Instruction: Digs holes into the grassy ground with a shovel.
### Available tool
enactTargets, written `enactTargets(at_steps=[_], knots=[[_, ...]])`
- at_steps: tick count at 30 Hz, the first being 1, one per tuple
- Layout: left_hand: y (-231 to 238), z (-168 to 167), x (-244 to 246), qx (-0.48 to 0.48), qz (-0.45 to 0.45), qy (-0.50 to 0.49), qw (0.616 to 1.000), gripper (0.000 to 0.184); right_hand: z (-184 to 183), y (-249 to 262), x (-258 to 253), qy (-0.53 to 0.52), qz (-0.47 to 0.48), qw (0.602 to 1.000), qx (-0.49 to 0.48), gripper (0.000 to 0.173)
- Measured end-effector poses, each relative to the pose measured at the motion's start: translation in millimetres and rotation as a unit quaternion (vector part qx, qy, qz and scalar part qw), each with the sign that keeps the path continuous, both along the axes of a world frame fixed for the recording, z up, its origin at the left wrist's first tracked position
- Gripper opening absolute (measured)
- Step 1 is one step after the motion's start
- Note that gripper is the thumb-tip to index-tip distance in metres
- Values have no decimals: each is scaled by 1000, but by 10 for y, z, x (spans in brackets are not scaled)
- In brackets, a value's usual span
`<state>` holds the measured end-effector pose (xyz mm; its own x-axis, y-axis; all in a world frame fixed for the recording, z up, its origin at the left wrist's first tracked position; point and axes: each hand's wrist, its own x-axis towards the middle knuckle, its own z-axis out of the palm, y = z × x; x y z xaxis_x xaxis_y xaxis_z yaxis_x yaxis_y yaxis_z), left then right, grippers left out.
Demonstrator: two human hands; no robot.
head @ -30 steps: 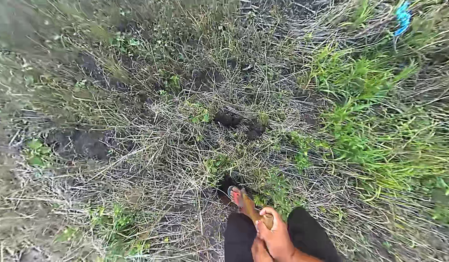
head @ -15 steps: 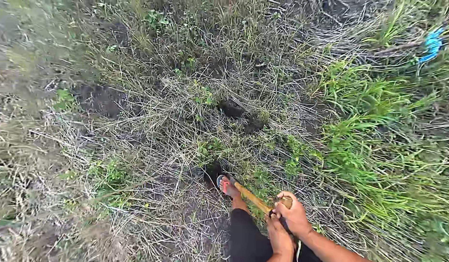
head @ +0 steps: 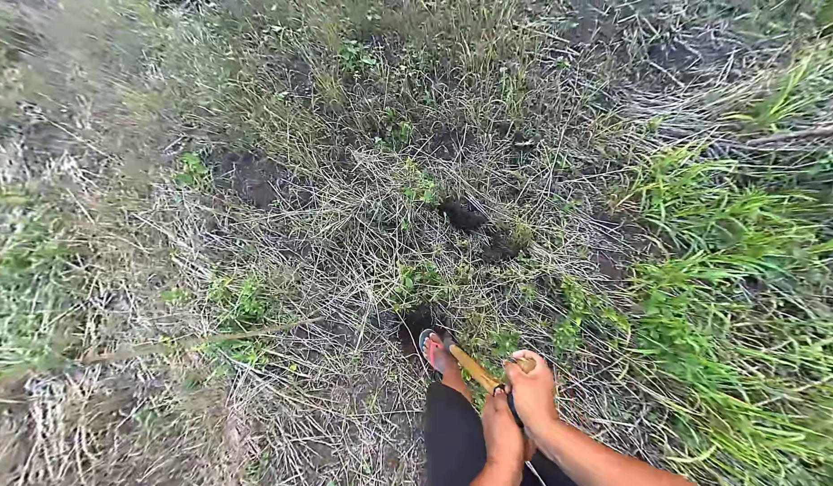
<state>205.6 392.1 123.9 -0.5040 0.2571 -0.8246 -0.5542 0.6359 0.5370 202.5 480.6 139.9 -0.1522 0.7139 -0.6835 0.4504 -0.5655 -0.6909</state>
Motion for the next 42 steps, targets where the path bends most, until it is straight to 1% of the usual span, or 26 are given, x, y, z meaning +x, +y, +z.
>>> enactTargets(at_steps=[2,4,7,8,10,12,14,17,18,20,21,23,24,26,28,30,31,33,35,37,39,41,42], knots=[[58,-10,-183,-2,11,-4,1000,54,-58,42,-211,-22,18,1000,12,30],[-9,-110,-318,5,12,19,1000,52,-176,-11,-387,-47,51,997,16,30],[-144,-118,-351,3,-10,48,999,51,-197,-134,-418,-64,74,995,20,30],[-133,-101,-318,0,-3,47,999,51,-189,-124,-389,-66,82,994,21,31],[-103,-94,-181,3,16,44,999,51,-192,-94,-256,-61,97,993,19,34],[-6,-181,26,6,29,50,998,51,-275,-9,-63,-59,100,993,24,34],[150,-304,329,-2,31,43,999,53,-385,147,238,-62,108,992,24,35],[474,-457,835,-46,-16,31,998,61,-551,477,746,-75,112,991,27,35],[609,-527,962,-54,-23,38,998,62,-603,599,856,-73,107,991,38,34],[887,-560,1111,-61,-28,32,997,63,-681,850,1021,-84,105,989,57,33],[1010,-563,1165,-58,-37,19,997,63,-729,978,1103,-96,104,988,63,33],[1191,-700,1269,-24,-78,-29,996,66,-887,1271,1311,-123,105,984,68,37],[1251,-812,1309,1,-104,-73,992,66,-1015,1423,1465,-136,106,982,73,38],[1297,-1074,1381,32,-127,-169,977,62,-1313,1654,1844,-184,120,972,85,38],[1179,-1342,1361,41,-97,-251,962,60,-1599,1737,2161,-227,114,963,90,37],[931,-1696,1222,11,-30,-299,954,60,-1765,1695,2295,-248,80,962,84,35],[781,-1921,1151,-3,25,-317,948,62,-1737,1646,2279,-247,66,964,78,35],[527,-2371,950,-3,138,-337,931,72,-1540,1502,2062,-216,54,972,76,36],[394,-2637,612,20,235,-332,913,79,-1255,1241,1744,-184,57,977,89,36],[321,-2832,231,58,325,-322,887,77,-942,900,1465,-169,69,979,92,39],[295,-2964,-123,53,384,-310,868,56,-651,547,1211,-151,84,981,93,41],[195,-3002,-311,17,385,-297,874,31,-442,242,1005,-139,96,981,96,42],[133,-2960,-356,7,371,-289,882,24,-363,132,923,-138,105,979,103,42]])
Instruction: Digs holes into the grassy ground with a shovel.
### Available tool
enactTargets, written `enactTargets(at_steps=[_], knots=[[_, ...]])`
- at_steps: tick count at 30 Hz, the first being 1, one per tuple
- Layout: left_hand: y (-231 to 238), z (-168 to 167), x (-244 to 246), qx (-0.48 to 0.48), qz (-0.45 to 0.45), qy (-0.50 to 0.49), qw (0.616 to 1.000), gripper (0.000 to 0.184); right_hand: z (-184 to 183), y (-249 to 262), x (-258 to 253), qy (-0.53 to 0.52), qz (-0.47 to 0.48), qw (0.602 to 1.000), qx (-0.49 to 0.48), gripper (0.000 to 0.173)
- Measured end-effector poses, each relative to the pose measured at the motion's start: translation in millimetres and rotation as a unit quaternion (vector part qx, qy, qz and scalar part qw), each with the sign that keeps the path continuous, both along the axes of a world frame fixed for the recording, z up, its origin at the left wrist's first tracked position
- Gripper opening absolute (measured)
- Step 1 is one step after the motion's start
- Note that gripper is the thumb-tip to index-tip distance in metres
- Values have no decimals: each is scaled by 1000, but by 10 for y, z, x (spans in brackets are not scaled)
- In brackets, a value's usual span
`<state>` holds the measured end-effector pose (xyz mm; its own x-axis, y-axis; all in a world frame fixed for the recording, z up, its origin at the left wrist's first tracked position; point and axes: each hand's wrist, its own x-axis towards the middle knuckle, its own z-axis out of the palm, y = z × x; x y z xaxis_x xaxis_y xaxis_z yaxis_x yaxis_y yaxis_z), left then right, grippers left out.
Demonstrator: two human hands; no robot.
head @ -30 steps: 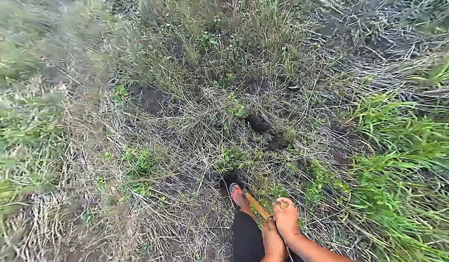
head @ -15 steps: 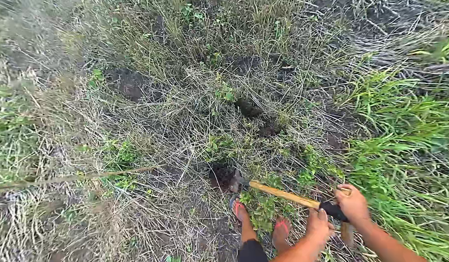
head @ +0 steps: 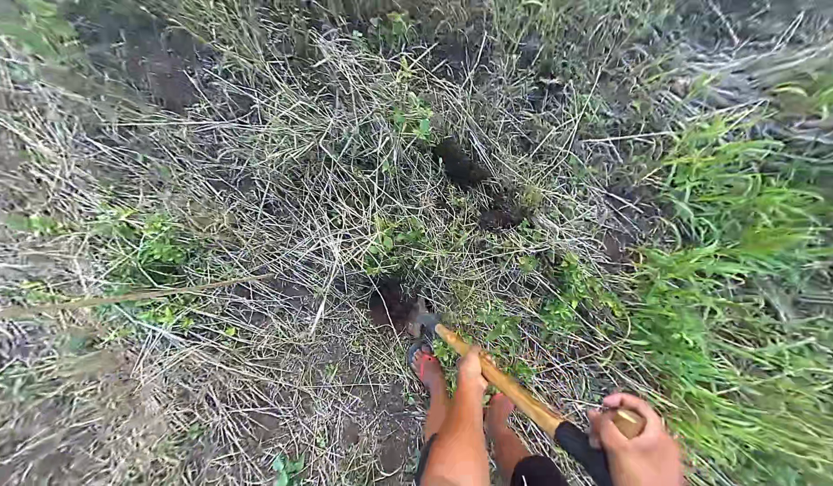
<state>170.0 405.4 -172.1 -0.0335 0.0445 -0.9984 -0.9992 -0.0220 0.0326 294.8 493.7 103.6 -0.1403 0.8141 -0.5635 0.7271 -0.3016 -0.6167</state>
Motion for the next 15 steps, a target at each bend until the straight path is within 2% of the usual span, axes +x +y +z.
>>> enactTargets(at_steps=[2,4,8,10,12,15], knots=[[-113,196,-80,-2,-12,11,1000,21,178,-141,-112,7,34,999,13,40],[-179,528,-165,16,19,20,999,19,440,-143,-174,31,97,994,29,38],[-559,1484,-309,27,112,44,992,16,1024,55,-229,65,169,983,12,35],[-927,1611,-373,19,162,78,984,15,1185,-29,-377,79,251,965,4,33],[-1277,1549,-479,5,207,99,973,14,1316,-316,-653,99,360,928,8,31],[-1517,1696,-715,2,209,80,975,14,1584,-698,-1083,109,388,915,4,36]])
